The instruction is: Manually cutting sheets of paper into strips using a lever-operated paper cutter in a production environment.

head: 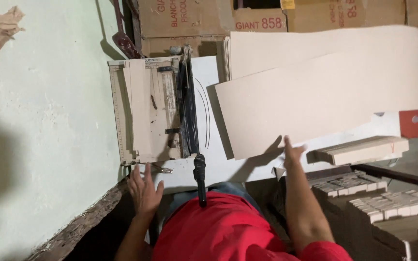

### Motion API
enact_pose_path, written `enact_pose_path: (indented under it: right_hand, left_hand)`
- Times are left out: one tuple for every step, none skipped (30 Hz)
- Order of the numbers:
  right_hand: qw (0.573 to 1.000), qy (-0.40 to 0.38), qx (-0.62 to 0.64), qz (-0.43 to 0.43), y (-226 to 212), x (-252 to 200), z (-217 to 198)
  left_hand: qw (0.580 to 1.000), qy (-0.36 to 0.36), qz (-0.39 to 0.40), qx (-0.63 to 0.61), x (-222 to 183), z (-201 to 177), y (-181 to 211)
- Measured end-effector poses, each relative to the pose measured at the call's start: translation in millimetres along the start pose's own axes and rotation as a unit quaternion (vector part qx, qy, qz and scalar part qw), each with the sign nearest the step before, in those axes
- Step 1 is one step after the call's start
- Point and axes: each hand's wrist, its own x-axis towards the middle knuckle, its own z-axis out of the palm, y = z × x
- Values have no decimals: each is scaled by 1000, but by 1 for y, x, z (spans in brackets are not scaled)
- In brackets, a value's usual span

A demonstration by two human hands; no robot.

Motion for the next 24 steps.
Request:
enact_pose_path:
  right_hand:
    - [983, -64, 109, 132, -5, -23, 12]
    - [934, -125, 215, 258, -11, -46, 21]
    - [932, -123, 218, 261, 3, -44, 27]
    - [922, -113, 265, 258, 15, -42, 37]
    - [910, -103, 312, 254, 27, -41, 47]
    - [908, -103, 314, 258, 20, -59, 52]
    - [913, -113, 307, 244, 12, -77, 58]
    - [919, -121, 300, 226, 0, -90, 62]
    - [918, -120, 304, 226, 6, -103, 72]
    - [909, -127, 323, 231, 11, -114, 82]
    - [900, -134, 343, 235, 16, -126, 93]
    - [900, -135, 342, 236, 21, -132, 98]
    - [893, -132, 355, 243, 26, -138, 104]
    - [887, -128, 368, 250, 32, -144, 108]
    - [887, -127, 366, 251, 27, -152, 108]
    - [888, -122, 369, 246, 21, -160, 108]
    - [889, -117, 371, 241, 15, -167, 109]
    - [889, -118, 371, 240, 23, -165, 109]
    - [897, -113, 362, 226, 31, -162, 109]
    - [906, -108, 349, 214, 40, -161, 106]
    - [907, -107, 346, 214, 41, -163, 106]
    - [908, -111, 340, 220, 42, -165, 106]
    - [908, -114, 334, 226, 42, -167, 107]
    - [909, -116, 332, 225, 46, -163, 109]
  left_hand:
    - [1000, -24, 11, -5, 1, -10, 7]
    - [998, -49, 22, -10, 1, -19, 16]
    - [998, -52, 25, -7, 3, -27, 22]
    - [997, -72, 41, 5, 6, -37, 27]
    - [994, -92, 57, 18, 9, -47, 31]
    - [994, -93, 58, 23, 12, -45, 29]
    - [992, -92, 79, 43, 15, -44, 26]
    - [989, -90, 102, 61, 22, -42, 26]
    - [988, -89, 105, 63, 25, -46, 28]
    - [988, -94, 113, 46, 27, -50, 30]
    - [987, -100, 122, 29, 30, -54, 32]
    - [987, -100, 120, 29, 33, -51, 30]
    - [984, -96, 144, 42, 37, -47, 27]
    - [980, -93, 168, 54, 40, -42, 26]
    - [980, -94, 167, 53, 39, -49, 30]
    - [976, -105, 186, 50, 38, -56, 35]
    - [971, -115, 205, 46, 38, -64, 40]
    - [971, -113, 205, 46, 42, -58, 37]
    - [969, -119, 213, 43, 46, -53, 34]
    - [967, -127, 219, 39, 45, -46, 31]
    - [967, -128, 217, 37, 46, -43, 30]
    - [965, -129, 223, 45, 46, -41, 29]
    - [963, -131, 229, 53, 47, -39, 29]
    - [964, -130, 228, 51, 48, -37, 30]
